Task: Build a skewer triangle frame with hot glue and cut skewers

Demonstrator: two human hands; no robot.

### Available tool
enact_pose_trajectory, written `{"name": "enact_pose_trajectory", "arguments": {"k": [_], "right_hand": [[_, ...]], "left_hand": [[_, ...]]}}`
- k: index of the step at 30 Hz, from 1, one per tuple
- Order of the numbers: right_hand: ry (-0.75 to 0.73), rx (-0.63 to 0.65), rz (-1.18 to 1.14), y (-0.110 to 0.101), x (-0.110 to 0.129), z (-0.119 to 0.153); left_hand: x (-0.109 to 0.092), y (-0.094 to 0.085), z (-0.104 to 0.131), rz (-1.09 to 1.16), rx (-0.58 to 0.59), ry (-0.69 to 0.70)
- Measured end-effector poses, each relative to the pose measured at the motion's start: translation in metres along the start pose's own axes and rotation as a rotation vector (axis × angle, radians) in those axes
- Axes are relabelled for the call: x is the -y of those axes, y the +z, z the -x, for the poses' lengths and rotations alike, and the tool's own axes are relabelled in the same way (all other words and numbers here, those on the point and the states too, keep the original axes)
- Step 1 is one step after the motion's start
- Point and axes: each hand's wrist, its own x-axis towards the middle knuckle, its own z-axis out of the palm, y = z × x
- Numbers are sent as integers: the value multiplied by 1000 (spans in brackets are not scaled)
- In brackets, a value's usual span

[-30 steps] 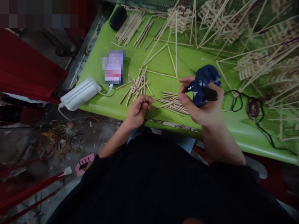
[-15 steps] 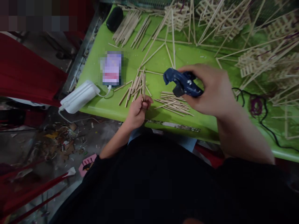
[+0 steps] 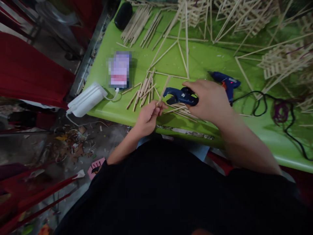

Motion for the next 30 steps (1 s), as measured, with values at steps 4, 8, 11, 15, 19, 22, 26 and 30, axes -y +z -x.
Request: {"name": "enact_pose_trajectory", "arguments": {"k": [4, 8, 11, 15, 19, 22, 26, 30], "right_hand": [[86, 198, 92, -10, 24, 0], [81, 307, 120, -16, 42, 0], [86, 358, 112, -16, 51, 1], [93, 399, 99, -12, 57, 4], [63, 436, 96, -10, 60, 6], [64, 470, 111, -9, 62, 5], [68, 517, 133, -9, 66, 3], [60, 560, 190, -11, 73, -2]], "left_hand": [[-17, 0, 3, -89, 60, 5], [-32, -4, 10, -176, 117, -75], [-39, -8, 16, -194, 144, -125], [-46, -12, 21, -166, 165, -141], [-52, -16, 23, -137, 175, -170], [-52, -17, 25, -127, 173, -195], [-49, -15, 27, -99, 149, -214], [-47, -15, 31, -45, 104, -282]]}}
